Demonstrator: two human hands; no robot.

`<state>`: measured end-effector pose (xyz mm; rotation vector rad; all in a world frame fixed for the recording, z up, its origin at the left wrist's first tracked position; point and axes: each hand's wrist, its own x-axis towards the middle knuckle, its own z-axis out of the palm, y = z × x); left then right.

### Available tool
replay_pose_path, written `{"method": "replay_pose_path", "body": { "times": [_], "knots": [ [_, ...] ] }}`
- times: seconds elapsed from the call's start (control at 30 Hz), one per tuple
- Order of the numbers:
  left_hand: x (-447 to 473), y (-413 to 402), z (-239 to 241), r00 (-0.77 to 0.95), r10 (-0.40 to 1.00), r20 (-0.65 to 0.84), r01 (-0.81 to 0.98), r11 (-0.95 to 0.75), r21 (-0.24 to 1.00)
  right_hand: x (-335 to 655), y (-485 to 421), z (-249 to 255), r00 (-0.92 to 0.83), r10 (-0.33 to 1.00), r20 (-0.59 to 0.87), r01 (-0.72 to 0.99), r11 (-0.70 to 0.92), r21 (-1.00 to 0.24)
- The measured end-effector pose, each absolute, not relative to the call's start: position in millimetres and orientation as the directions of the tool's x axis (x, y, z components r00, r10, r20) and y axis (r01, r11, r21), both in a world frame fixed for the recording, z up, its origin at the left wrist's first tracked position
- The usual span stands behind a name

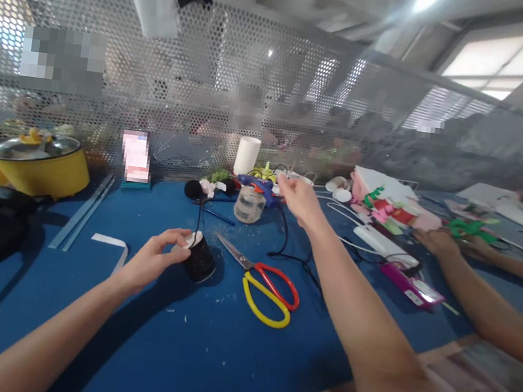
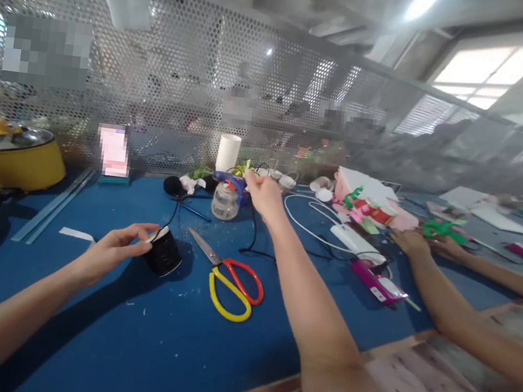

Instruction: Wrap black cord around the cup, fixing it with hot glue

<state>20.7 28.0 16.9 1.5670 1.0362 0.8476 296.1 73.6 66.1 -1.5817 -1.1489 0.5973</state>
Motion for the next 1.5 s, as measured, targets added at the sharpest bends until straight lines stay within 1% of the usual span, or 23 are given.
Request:
{"method": "replay_pose_path", "body": {
  "times": [0.07,0.1,0.2,0.3,0.47,0.63,0.7,0.77,0.8,0.83,0.87,0.9,0.97,1.0,1.07,1.13,1.2,1.27,1.37,1.5],
  "knots": [
    [20.1,28.6,18.0,0.375,0.927,0.007,0.213,-0.094,0.972,303.8,86.2,62.5,0.303,0.952,-0.038,0.304,-0.135,-0.943],
    [19.8,28.8,18.7,0.375,0.927,0.002,0.217,-0.091,0.972,304.3,90.4,60.1,0.249,0.963,-0.105,0.283,-0.176,-0.943],
    [18.7,29.3,19.4,0.397,0.918,-0.001,0.222,-0.095,0.970,298.2,95.8,54.2,0.174,0.967,-0.185,0.243,-0.224,-0.944],
    [17.9,30.2,17.7,0.420,0.908,0.007,0.218,-0.108,0.970,289.2,94.3,49.7,0.194,0.970,-0.147,0.219,-0.188,-0.957],
    [17.7,32.0,13.1,0.397,0.917,0.031,0.218,-0.127,0.968,280.2,90.1,39.1,0.250,0.968,0.029,0.240,-0.033,-0.970],
    [17.7,32.6,9.5,0.394,0.910,0.132,0.271,-0.252,0.929,277.8,89.7,32.3,0.267,0.944,0.192,0.268,0.118,-0.956],
    [17.6,32.9,7.8,0.407,0.901,0.152,0.267,-0.276,0.923,276.1,86.7,34.1,0.285,0.923,0.259,0.266,0.184,-0.946],
    [17.4,33.3,6.4,0.413,0.896,0.164,0.251,-0.285,0.925,272.9,79.3,38.5,0.277,0.902,0.331,0.237,0.270,-0.933],
    [17.3,33.3,6.0,0.413,0.895,0.171,0.239,-0.287,0.928,270.6,73.7,41.4,0.245,0.904,0.349,0.200,0.305,-0.931],
    [17.2,33.1,6.0,0.415,0.892,0.177,0.223,-0.289,0.931,268.0,67.1,44.5,0.197,0.917,0.347,0.149,0.322,-0.935],
    [17.2,32.7,6.3,0.419,0.890,0.181,0.203,-0.286,0.936,265.0,59.4,47.4,0.126,0.941,0.314,0.091,0.304,-0.948],
    [17.4,32.1,6.9,0.427,0.886,0.180,0.179,-0.278,0.944,261.7,51.0,50.0,0.064,0.967,0.246,0.049,0.244,-0.969],
    [18.0,30.6,8.1,0.452,0.878,0.158,0.128,-0.239,0.962,254.5,33.2,53.4,-0.005,0.993,0.119,0.039,0.119,-0.992],
    [18.5,30.0,8.3,0.466,0.874,0.138,0.112,-0.213,0.971,250.9,24.3,54.0,-0.028,0.995,0.100,0.044,0.101,-0.994],
    [19.5,29.9,6.9,0.466,0.881,0.086,0.104,-0.151,0.983,243.7,7.8,52.7,-0.055,0.992,0.113,0.079,0.117,-0.990],
    [20.2,31.4,3.4,0.419,0.907,0.047,0.104,-0.100,0.990,237.5,-5.8,48.8,-0.063,0.990,0.127,0.174,0.136,-0.975],
    [20.2,33.9,-0.9,0.350,0.936,0.039,0.088,-0.074,0.993,232.6,-15.7,43.3,-0.059,0.990,0.131,0.267,0.142,-0.953],
    [19.7,36.0,-4.0,0.307,0.950,0.047,0.082,-0.075,0.994,229.0,-21.9,37.4,-0.075,0.991,0.112,0.338,0.131,-0.932],
    [19.2,36.5,-4.6,0.298,0.953,0.052,0.134,-0.096,0.986,225.6,-25.5,30.1,-0.106,0.992,0.069,0.431,0.108,-0.896],
    [20.4,33.5,-1.1,0.316,0.945,0.079,0.194,-0.146,0.970,222.6,-25.9,23.6,-0.107,0.990,0.086,0.499,0.129,-0.857]
  ]
}}
